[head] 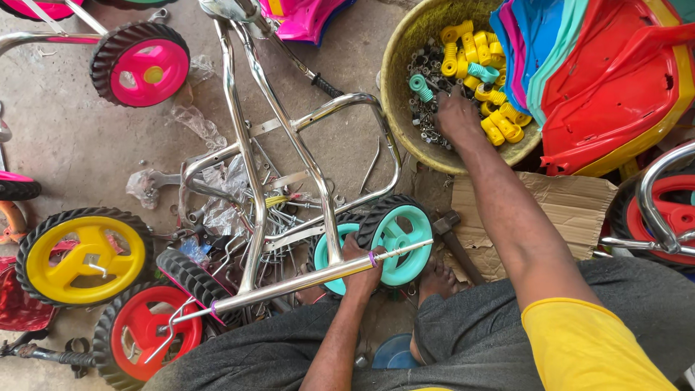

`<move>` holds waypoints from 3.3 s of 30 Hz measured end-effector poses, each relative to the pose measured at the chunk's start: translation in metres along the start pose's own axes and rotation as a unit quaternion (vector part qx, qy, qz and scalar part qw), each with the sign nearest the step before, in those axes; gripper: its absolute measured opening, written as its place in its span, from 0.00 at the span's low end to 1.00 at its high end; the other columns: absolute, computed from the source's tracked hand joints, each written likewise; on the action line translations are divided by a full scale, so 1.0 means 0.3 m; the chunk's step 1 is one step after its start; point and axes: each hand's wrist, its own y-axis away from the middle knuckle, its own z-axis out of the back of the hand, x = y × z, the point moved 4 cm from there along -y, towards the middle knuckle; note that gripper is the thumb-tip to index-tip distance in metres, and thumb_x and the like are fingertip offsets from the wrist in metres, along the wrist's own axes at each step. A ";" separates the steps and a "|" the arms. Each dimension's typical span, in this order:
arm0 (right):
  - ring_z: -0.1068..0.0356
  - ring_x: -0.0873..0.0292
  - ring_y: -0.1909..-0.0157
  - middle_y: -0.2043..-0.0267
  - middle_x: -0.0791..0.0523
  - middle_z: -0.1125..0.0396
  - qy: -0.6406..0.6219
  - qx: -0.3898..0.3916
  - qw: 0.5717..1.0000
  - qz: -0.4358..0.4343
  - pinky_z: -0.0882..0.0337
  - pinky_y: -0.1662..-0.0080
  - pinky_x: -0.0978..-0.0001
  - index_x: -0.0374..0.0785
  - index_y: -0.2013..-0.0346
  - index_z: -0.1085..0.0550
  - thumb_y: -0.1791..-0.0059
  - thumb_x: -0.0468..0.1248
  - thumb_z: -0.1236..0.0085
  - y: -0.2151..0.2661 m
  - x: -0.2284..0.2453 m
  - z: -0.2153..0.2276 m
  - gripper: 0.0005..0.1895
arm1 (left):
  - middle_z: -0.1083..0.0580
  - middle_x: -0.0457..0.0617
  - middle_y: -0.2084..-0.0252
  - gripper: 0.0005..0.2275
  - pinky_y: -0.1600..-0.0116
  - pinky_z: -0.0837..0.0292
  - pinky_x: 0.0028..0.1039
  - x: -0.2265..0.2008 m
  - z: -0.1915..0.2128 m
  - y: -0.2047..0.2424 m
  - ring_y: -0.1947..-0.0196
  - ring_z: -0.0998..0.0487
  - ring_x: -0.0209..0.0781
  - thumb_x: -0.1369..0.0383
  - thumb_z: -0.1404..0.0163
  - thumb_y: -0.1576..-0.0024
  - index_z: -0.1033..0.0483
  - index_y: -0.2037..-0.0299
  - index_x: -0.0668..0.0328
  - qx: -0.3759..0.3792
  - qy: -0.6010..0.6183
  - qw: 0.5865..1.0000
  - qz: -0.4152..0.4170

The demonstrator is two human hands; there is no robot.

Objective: The person assembles a child's tricycle by attaching a metal axle to the frame, inserting a wheel, and securing it with a nut. They then attach a pedal to the axle and tighten it.

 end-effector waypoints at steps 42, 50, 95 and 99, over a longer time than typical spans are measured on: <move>0.30 0.60 0.71 0.65 0.54 0.29 -0.804 -0.071 0.561 -0.185 0.34 0.73 0.72 0.45 0.53 0.25 0.47 0.32 0.44 0.385 -0.022 0.304 0.09 | 0.21 0.67 0.59 0.20 0.46 0.26 0.44 -0.207 0.129 0.148 0.55 0.20 0.65 0.63 0.42 0.59 0.23 0.59 0.70 0.005 -0.020 1.000 -0.004; 0.32 0.63 0.73 0.66 0.56 0.28 -0.714 -0.102 0.667 -0.187 0.37 0.76 0.71 0.40 0.55 0.26 0.54 0.29 0.42 0.269 -0.117 0.242 0.13 | 0.21 0.69 0.60 0.19 0.47 0.25 0.44 -0.187 0.120 0.126 0.56 0.19 0.65 0.62 0.42 0.57 0.22 0.61 0.72 0.020 -0.029 0.999 0.019; 0.34 0.59 0.66 0.65 0.55 0.33 -0.583 -0.040 0.794 -0.166 0.35 0.64 0.64 0.42 0.68 0.28 0.49 0.43 0.36 0.069 0.061 -0.015 0.11 | 0.24 0.71 0.55 0.28 0.49 0.29 0.51 -0.101 0.112 0.082 0.52 0.23 0.70 0.57 0.39 0.52 0.29 0.46 0.71 -0.035 -0.050 0.998 -0.029; 0.28 0.61 0.71 0.72 0.57 0.29 -0.838 0.024 0.523 -0.157 0.32 0.72 0.70 0.41 0.72 0.25 0.56 0.36 0.43 0.246 0.128 0.145 0.03 | 0.26 0.71 0.50 0.33 0.49 0.32 0.59 -0.214 0.133 0.125 0.53 0.25 0.75 0.62 0.39 0.60 0.30 0.43 0.74 -0.194 -0.129 0.942 -0.241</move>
